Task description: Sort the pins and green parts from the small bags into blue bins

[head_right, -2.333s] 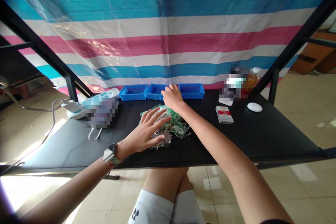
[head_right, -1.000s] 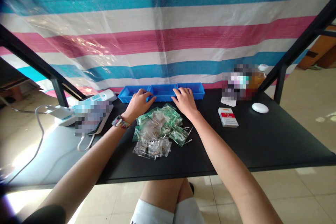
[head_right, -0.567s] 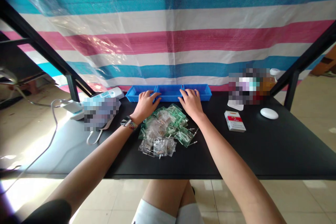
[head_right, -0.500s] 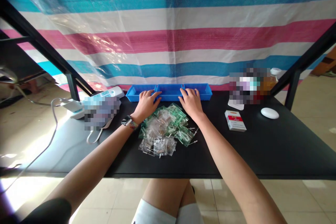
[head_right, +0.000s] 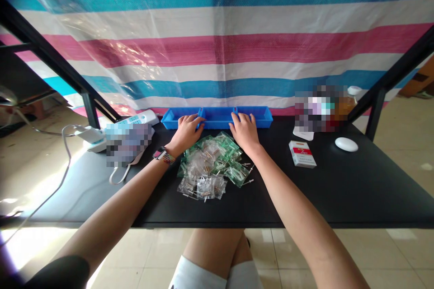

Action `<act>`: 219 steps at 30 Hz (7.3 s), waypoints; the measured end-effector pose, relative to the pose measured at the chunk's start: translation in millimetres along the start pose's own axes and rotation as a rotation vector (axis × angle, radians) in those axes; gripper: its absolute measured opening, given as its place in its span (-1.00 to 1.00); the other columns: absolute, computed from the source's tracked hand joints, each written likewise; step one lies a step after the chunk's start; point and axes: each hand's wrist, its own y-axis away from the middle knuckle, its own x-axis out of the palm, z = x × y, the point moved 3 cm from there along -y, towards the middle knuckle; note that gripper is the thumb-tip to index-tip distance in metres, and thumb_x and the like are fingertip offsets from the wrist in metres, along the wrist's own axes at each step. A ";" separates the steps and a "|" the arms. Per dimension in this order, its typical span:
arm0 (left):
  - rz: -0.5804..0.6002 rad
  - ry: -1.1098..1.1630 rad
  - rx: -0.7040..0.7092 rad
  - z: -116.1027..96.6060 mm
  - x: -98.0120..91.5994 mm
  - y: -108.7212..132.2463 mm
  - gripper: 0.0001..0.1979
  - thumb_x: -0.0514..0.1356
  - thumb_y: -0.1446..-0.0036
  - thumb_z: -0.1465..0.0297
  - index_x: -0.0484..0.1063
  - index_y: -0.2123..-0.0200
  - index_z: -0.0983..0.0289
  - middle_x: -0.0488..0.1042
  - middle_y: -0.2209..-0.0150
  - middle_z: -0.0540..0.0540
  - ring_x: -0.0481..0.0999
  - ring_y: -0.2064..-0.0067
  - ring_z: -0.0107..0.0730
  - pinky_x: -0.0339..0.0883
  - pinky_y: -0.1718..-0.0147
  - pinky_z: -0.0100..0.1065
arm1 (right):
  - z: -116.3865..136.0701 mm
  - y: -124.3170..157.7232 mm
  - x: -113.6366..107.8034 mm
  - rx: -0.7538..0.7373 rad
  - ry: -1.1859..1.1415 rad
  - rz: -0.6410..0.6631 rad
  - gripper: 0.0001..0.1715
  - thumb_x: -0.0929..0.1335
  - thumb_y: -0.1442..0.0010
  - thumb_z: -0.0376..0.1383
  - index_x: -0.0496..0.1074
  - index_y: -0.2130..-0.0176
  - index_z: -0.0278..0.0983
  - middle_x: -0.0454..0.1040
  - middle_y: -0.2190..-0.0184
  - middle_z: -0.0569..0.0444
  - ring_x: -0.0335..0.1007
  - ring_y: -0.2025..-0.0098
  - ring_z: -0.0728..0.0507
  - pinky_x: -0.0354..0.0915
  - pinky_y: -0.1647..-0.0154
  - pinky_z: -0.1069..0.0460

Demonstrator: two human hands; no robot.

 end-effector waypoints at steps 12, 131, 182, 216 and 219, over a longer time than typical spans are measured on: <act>-0.032 -0.048 0.021 -0.8 -1.5 0.6 -0.60 0.02 -0.48 0.26 0.60 -0.13 0.17 0.57 -0.12 0.30 0.47 -0.17 0.07 0.11 -0.30 0.14 | 4.0 3.5 -0.3 0.009 0.082 -0.058 -0.47 0.23 -0.51 -0.20 0.42 -0.33 -0.34 0.52 -0.19 -0.28 0.26 -0.31 -0.48 -0.11 -0.47 -0.48; 0.083 0.992 -0.010 -55.7 -39.2 47.5 -0.42 0.12 -0.44 -0.01 0.71 0.40 0.26 0.64 0.31 0.17 0.57 0.22 -0.23 0.39 0.13 -0.27 | 51.2 49.5 -68.4 -0.314 -0.721 -0.204 -0.83 0.38 -0.46 -0.29 0.60 0.17 -0.25 0.54 0.33 0.01 0.48 0.32 -0.10 0.42 0.27 0.00; -0.120 1.211 -0.347 -16.3 -30.7 32.1 -0.57 0.42 -0.14 0.05 0.63 0.16 0.32 0.70 0.28 0.18 0.62 0.39 -0.31 0.47 0.33 -0.30 | 48.3 46.3 -58.6 -0.234 -0.719 -0.088 -0.65 0.40 -0.38 -0.37 0.55 -0.14 -0.20 0.61 -0.07 -0.09 0.49 -0.19 -0.26 0.39 -0.27 -0.26; 0.004 1.152 -0.128 -19.5 -38.0 33.9 -0.63 0.33 -0.26 0.11 0.64 0.11 0.30 0.67 0.24 0.17 0.64 0.28 -0.25 0.51 0.23 -0.28 | 33.6 39.3 -46.0 0.186 -1.126 -0.082 -0.80 0.46 -0.30 -0.16 0.67 0.20 -0.22 0.67 0.27 0.01 0.57 0.24 -0.16 0.46 0.16 -0.08; 0.099 1.142 -0.059 -37.0 -38.2 39.8 -0.59 0.39 -0.22 0.09 0.62 0.04 0.29 0.67 0.19 0.18 0.65 0.21 -0.21 0.52 0.17 -0.26 | 32.6 38.5 -38.2 0.310 -1.337 -0.020 -0.68 0.52 -0.20 -0.05 0.64 0.20 -0.25 0.66 0.34 0.03 0.57 0.31 -0.14 0.51 0.20 -0.08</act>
